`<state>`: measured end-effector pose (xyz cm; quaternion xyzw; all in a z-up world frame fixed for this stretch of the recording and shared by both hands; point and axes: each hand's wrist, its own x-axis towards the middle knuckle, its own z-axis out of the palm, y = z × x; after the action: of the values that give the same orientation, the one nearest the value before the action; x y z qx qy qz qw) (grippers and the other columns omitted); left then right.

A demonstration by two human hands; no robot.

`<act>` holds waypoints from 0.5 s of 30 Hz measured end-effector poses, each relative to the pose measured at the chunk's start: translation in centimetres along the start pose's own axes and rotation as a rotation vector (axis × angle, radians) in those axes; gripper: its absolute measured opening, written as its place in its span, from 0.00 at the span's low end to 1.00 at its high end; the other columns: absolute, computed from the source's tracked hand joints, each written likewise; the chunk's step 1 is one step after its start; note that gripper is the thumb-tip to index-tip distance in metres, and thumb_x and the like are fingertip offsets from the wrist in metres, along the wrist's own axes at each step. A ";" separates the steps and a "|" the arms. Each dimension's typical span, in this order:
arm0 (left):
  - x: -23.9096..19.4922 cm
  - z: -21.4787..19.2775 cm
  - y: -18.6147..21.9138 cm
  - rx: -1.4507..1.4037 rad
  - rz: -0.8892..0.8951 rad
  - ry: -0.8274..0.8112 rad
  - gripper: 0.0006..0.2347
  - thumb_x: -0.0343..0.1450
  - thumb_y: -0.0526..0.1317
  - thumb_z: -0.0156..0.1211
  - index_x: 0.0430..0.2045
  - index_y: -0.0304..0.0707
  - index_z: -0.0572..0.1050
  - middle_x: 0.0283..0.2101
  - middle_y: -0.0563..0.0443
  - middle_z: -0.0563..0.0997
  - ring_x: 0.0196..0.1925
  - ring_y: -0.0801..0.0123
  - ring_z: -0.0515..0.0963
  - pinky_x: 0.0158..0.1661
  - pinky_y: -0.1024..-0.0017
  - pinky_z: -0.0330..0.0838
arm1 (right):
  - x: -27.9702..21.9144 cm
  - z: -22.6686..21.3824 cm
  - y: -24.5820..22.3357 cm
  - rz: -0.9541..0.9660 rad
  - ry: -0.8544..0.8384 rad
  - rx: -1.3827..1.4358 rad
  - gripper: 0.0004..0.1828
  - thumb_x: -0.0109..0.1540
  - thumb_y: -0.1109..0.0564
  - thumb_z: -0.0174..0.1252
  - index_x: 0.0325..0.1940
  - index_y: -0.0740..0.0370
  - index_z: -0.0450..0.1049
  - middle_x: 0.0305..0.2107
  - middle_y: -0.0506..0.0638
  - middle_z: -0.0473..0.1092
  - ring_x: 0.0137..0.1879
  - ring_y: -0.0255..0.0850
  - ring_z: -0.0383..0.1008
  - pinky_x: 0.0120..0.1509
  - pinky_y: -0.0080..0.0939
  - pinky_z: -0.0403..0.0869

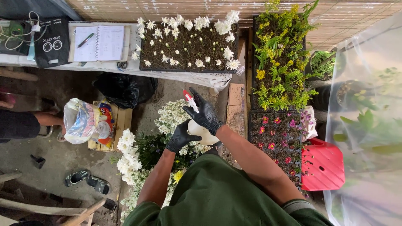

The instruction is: Inspecting and watering trays of flowers using a hand-held spray bottle in a garden center.

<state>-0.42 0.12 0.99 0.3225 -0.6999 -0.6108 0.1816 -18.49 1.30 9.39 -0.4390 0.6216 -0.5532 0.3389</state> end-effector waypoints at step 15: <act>0.8 0.6 1.2 -0.020 -0.020 -0.051 0.36 0.51 0.45 0.88 0.50 0.28 0.76 0.48 0.32 0.83 0.57 0.40 0.79 0.59 0.51 0.69 | -0.2 -0.7 0.7 0.060 0.034 0.061 0.45 0.57 0.64 0.70 0.76 0.52 0.60 0.35 0.57 0.78 0.39 0.42 0.79 0.51 0.39 0.77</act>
<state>-1.70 0.11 1.95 0.3120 -0.6949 -0.6277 0.1606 -19.10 1.78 8.81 -0.4003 0.6229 -0.5688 0.3581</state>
